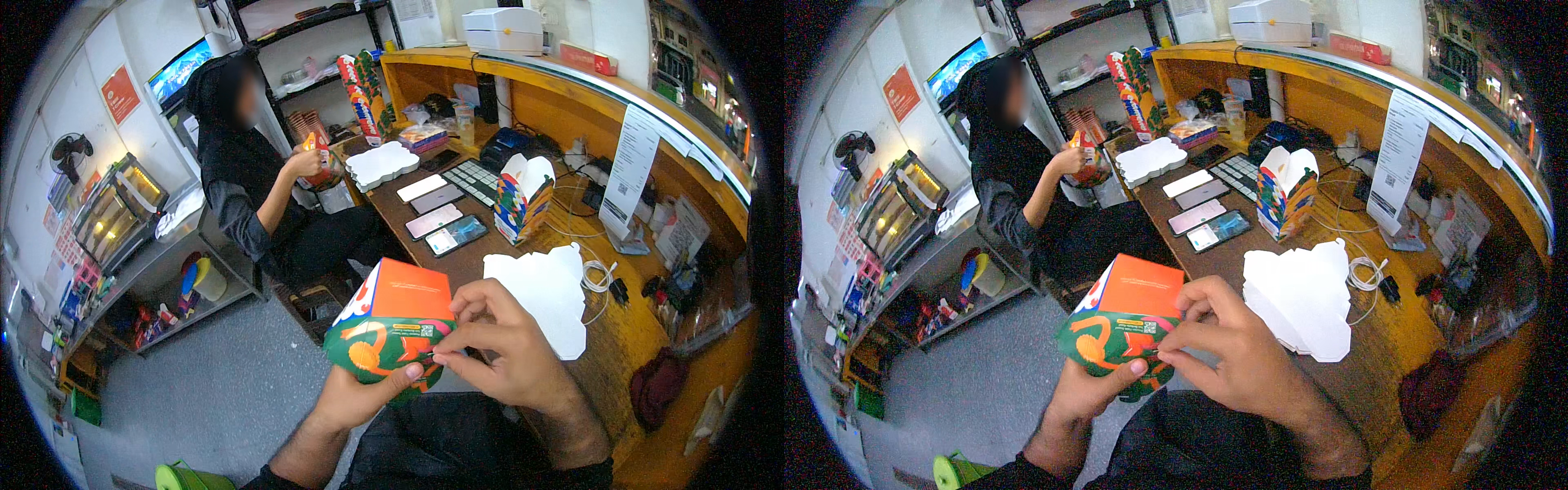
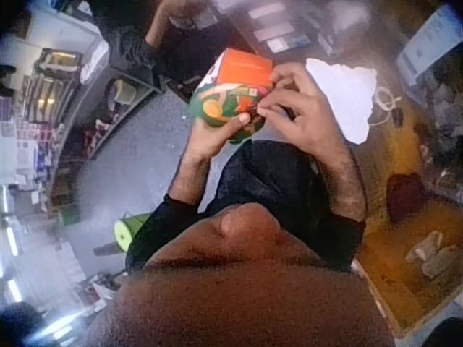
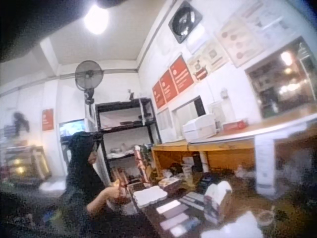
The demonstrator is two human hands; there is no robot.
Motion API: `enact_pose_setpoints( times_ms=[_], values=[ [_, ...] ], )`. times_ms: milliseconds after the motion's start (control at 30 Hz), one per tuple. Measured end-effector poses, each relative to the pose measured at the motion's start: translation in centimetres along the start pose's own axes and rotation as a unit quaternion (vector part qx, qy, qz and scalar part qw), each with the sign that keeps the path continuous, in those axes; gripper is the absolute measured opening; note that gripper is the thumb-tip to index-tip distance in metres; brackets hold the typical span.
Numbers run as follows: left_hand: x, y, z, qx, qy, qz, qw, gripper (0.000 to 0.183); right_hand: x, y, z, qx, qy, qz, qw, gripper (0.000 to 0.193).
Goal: The person folds flat, colorful printed cardboard pieces into small takeaway boxes by hand. They repeatedly pick up a flat piece, fold along creases, and tuck flaps to form a box, then place the finished box on the counter.
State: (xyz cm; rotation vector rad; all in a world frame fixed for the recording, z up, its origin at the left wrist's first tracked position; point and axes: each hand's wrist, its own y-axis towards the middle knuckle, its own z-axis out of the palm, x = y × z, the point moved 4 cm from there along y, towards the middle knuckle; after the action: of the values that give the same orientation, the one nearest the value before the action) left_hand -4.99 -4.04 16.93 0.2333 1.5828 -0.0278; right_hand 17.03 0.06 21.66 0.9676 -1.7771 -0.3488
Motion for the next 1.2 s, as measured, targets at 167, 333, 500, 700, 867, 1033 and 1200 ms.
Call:
enact_pose_setpoints(
  times_ms=[167, 333, 500, 700, 867, 1033, 1200],
  values=[
    [0.1, -0.5, 0.4, 0.022, 0.006, 0.022, 0.999, 0.054, 0.6, 0.3, -0.2, -0.004, 0.089, 0.100, 0.991, 0.015],
    [-0.2, -0.3, 0.5, 0.003, -0.006, 0.055, 0.998, 0.049, -0.9, 0.3, -1.0, -0.001, 0.065, 0.011, 0.998, 0.015],
    [-0.1, -0.4, 0.2, 0.009, 0.011, 0.065, 0.998, 0.059, -0.7, 0.3, -0.4, 0.004, 0.064, 0.012, 0.998, 0.016],
    [-0.3, -0.6, 0.6, 0.030, -0.017, 0.054, 0.998, 0.064, -0.1, 0.3, -0.5, 0.013, 0.058, 0.034, 0.998, 0.018],
    [1.0, -0.7, 1.4, -0.002, -0.096, 0.052, 0.994, 0.059, -2.1, -0.3, 0.7, -0.009, 0.200, 0.184, 0.962, 0.030],
    [2.6, 1.1, 2.0, -0.082, -0.114, 0.076, 0.987, 0.037, -2.4, -0.4, 2.0, -0.054, 0.028, 0.116, 0.991, 0.037],
    [2.8, 1.5, 2.8, -0.076, -0.142, 0.057, 0.985, 0.036, -2.8, -0.7, 2.5, -0.085, -0.020, 0.082, 0.993, 0.034]
  ],
)
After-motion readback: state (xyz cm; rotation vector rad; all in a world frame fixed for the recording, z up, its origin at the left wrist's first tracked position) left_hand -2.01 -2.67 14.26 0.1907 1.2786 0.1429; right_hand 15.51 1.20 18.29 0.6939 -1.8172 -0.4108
